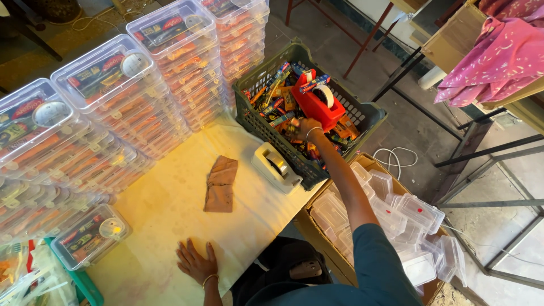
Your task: Organizing and packing various small items like toothpaste and toy cars into plastic containers.
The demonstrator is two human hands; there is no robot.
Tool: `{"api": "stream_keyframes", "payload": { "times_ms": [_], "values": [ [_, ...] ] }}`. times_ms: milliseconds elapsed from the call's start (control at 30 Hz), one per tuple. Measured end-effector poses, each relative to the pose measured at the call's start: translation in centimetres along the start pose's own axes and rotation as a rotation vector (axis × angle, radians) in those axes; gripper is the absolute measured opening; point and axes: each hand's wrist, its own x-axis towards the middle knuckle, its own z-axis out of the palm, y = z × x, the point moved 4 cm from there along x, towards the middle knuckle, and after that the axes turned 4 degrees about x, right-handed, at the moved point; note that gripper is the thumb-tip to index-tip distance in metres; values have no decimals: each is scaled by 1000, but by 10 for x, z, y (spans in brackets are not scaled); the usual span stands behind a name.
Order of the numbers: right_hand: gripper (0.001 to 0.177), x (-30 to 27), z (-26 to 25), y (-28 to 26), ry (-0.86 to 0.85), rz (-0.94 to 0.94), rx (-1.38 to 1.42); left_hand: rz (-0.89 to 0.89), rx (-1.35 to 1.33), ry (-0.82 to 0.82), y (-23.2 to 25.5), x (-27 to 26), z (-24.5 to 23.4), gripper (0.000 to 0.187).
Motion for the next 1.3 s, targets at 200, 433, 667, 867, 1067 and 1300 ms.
{"api": "stream_keyframes", "payload": {
  "times_ms": [200, 433, 667, 867, 1067, 1300],
  "values": [
    [67, 30, 57, 33, -53, 294, -2, -7, -10, 9, 1, 3, -1, 70],
    [34, 50, 114, 53, 88, 332, 157, -9, -4, 8, 1, 2, -2, 70],
    [37, 71, 93, 65, 81, 252, 77, -1, -9, 32, 3, 4, -3, 71],
    [52, -49, -76, 15, 530, 71, 280, 6, -6, 52, 1, 1, -6, 70],
    [37, -185, -110, -106, 755, -386, 1238, 7, 3, 60, 5, 2, -4, 69],
    [49, -133, 100, -285, -64, -519, 978, 12, -9, 49, 4, 0, -6, 69]
  ]
}}
